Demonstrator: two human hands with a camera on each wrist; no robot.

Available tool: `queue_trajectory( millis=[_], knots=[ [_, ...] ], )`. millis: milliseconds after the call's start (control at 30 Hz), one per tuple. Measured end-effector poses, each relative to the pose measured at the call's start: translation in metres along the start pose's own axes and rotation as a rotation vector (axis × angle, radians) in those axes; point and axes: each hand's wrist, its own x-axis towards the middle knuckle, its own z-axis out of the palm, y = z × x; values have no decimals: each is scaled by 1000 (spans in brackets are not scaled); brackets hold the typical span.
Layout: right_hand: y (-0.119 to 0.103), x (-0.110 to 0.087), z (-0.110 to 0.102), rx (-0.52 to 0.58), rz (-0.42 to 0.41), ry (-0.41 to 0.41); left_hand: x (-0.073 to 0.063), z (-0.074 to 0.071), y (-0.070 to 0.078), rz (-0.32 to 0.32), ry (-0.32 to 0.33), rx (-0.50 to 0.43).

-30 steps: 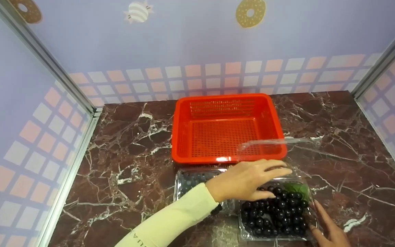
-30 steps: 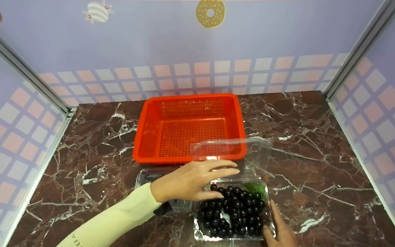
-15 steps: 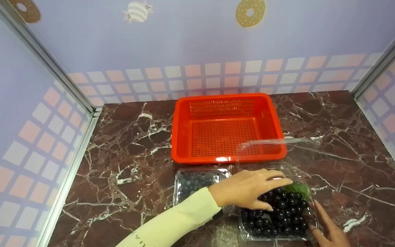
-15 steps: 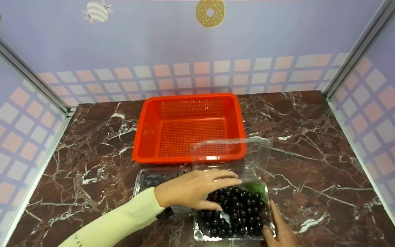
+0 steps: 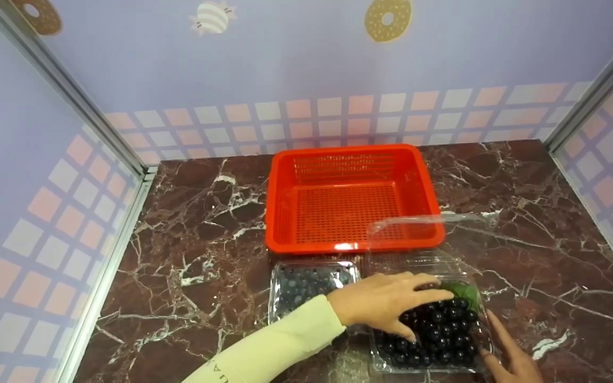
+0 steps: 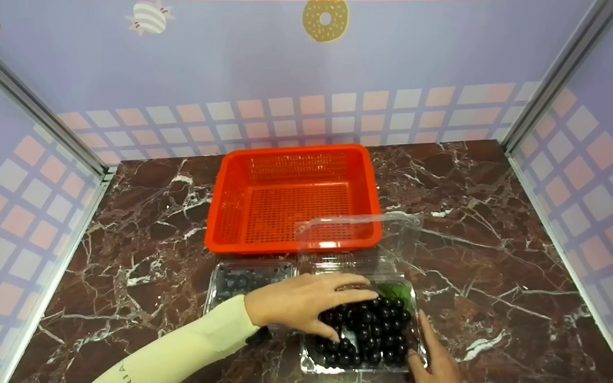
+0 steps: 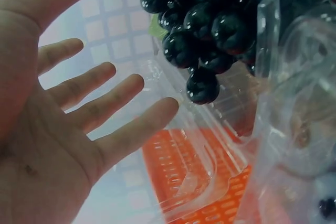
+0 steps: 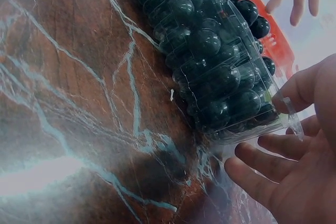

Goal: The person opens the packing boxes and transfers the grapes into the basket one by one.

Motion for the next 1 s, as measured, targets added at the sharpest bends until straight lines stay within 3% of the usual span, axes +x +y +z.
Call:
queue_trajectory(
  millis=[133,600,1000],
  knots=[
    [4,2,-1,-42,75,-52,1,4,1,-9,-19,7],
    [2,-1,2,28,-53,40,5,9,1,-73,-90,9],
    [1,-1,0,11,-7,7,9,14,1,-135,-144,-25]
  ],
)
